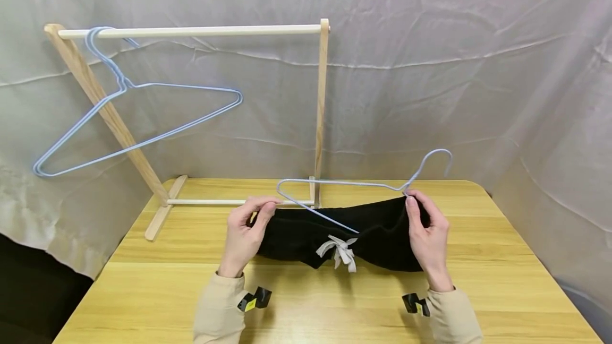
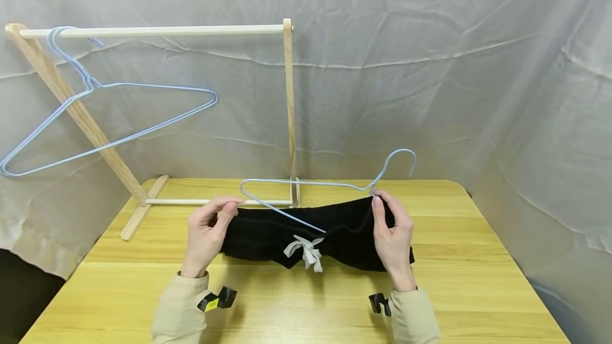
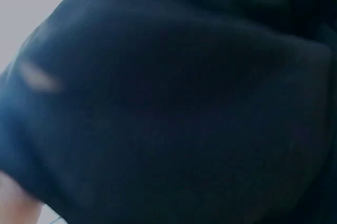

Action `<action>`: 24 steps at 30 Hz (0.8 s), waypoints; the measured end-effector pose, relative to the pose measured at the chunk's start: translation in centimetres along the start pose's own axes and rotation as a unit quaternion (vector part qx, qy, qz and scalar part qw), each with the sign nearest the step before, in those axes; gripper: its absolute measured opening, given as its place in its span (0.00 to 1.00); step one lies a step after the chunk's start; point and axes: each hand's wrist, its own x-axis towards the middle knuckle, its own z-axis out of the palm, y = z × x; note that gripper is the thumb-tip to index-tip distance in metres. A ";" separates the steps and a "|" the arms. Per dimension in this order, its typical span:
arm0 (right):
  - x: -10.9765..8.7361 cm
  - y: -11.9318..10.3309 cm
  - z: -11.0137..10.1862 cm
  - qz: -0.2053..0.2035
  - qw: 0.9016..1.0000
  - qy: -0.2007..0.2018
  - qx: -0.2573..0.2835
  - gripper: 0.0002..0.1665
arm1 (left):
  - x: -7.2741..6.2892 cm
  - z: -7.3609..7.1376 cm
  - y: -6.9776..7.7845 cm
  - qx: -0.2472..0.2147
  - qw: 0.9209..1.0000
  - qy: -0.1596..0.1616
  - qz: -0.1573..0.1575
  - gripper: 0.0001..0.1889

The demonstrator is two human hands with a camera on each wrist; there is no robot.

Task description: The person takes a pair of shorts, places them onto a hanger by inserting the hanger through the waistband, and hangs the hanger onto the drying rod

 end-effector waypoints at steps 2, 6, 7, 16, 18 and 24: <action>0.0 0.0 0.0 -0.002 1.000 -0.008 0.005 0.10 | 0.0 0.5 -0.1 0.006 0.998 0.053 0.016 0.05; 0.0 0.2 -0.2 -0.018 0.999 -0.035 0.027 0.09 | 0.3 1.3 0.0 0.023 0.988 0.137 0.060 0.08; 0.0 0.3 -0.2 -0.021 0.998 -0.042 0.034 0.09 | 0.3 1.4 0.1 0.029 0.986 0.152 0.070 0.09; 0.3 0.7 -1.0 -0.045 0.989 -0.139 0.022 0.10 | 0.7 1.3 0.2 0.085 0.977 0.143 0.134 0.13; 0.3 0.7 -1.0 -0.051 0.986 -0.155 0.016 0.11 | 0.7 1.1 0.1 0.098 0.978 0.123 0.139 0.13; 0.1 0.8 -0.6 -0.089 0.979 -0.182 -0.014 0.12 | 0.4 0.8 -0.1 0.144 0.982 0.023 0.121 0.12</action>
